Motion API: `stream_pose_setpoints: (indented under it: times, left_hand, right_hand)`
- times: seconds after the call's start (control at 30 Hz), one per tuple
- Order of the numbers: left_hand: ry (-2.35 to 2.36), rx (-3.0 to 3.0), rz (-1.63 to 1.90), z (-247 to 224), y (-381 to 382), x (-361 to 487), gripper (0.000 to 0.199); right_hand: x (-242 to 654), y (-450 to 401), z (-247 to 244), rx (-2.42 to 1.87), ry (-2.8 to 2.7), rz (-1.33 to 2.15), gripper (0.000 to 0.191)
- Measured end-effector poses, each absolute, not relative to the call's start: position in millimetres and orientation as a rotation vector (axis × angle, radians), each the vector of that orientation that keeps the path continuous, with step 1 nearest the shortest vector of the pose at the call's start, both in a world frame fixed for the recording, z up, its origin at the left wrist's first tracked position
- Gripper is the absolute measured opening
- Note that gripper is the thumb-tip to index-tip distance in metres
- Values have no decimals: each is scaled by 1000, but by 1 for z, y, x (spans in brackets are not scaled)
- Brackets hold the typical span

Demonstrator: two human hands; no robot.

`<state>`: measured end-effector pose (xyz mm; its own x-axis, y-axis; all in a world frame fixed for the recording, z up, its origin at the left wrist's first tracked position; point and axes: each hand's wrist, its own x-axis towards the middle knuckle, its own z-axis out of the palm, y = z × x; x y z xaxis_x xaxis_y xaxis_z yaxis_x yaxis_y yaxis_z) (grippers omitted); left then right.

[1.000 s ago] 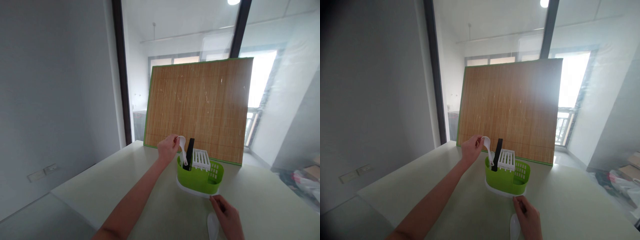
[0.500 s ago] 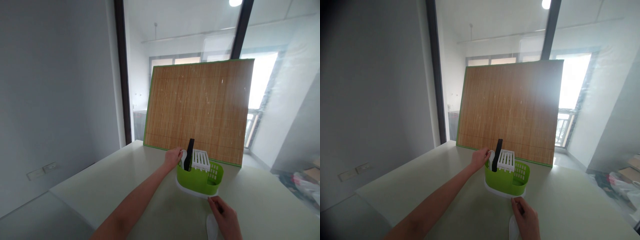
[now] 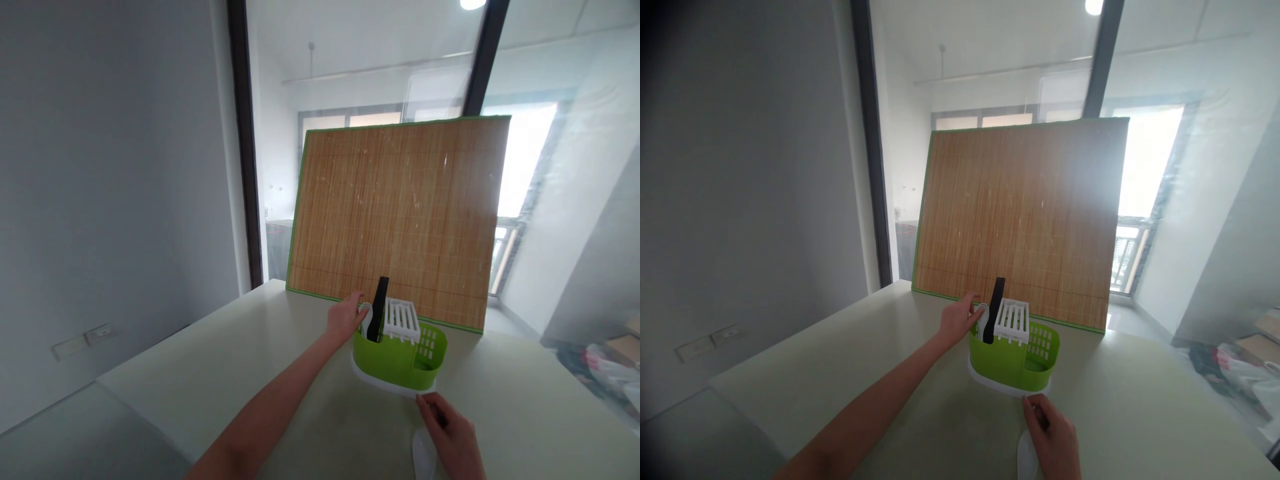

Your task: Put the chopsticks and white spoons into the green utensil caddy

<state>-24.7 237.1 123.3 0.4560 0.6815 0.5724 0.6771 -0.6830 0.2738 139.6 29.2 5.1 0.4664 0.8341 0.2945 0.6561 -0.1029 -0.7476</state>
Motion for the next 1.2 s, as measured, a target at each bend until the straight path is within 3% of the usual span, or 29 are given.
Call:
stream_pose_setpoints:
  times: [0.13,0.33,0.43,0.57,0.97,1.2]
  left_hand:
    - [1082,2482,1255,105,193,-36,28]
    - [764,2499,794,43,123,-30,25]
    - [710,2489,588,29,108,-16,35]
    - [722,2500,384,27,102,-1,51]
    - [752,2444,269,12,107,12,25]
    - [725,2340,608,58,124,-35,11]
  right_hand:
    - [143,28,4,-1837,-1248,258,50]
    - [142,26,8,-1829,-1227,274,50]
    - [142,26,9,-1824,-1198,285,49]
    - [144,26,11,-1836,-1162,318,48]
    - [147,24,8,-1826,-1163,312,48]
    - [152,26,5,-1831,-1168,312,46]
